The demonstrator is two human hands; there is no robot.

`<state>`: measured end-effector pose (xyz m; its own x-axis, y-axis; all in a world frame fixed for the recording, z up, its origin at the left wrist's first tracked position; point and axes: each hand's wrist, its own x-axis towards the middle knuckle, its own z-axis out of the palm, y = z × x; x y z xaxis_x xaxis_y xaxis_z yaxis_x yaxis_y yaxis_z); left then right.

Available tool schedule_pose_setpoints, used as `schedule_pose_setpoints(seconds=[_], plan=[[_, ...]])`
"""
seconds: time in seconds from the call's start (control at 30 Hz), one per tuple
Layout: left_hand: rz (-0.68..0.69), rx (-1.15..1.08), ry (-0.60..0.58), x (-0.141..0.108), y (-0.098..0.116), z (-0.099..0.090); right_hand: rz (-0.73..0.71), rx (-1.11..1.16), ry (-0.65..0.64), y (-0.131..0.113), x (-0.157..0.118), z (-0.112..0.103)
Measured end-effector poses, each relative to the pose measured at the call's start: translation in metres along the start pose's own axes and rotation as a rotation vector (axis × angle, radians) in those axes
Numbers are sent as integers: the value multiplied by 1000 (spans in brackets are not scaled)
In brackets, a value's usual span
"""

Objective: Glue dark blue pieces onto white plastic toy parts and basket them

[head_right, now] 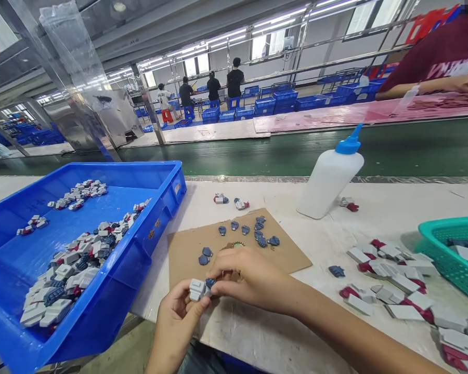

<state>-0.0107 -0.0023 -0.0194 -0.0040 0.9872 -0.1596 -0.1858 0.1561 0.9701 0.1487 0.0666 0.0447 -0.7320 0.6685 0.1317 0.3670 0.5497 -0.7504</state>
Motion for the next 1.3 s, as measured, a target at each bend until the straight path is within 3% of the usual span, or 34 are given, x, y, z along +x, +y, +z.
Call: schedule_pose_setpoints(seconds=[0.17,0.3,0.5,0.83,0.93,1.13,1.3], plan=[[35,-136,18,2,-2,3,-63,-20,87,10,-3,9],[68,-297,98,3,-1,5,-240,-196,246,19,-2,28],[15,-325,7,3,-1,1,-381,-426,395,30,-1,47],[-9,-172,-158,-1,-5,-1,-423,-516,484,29,-2,49],[47,-32,-125,-6,-12,1,-404,-449,484,30,-2,54],[373,364,22,-17,-33,11,-517,-326,549,27,-3,64],[381,378,105,-18,-39,14,-498,-331,595,27,-6,71]])
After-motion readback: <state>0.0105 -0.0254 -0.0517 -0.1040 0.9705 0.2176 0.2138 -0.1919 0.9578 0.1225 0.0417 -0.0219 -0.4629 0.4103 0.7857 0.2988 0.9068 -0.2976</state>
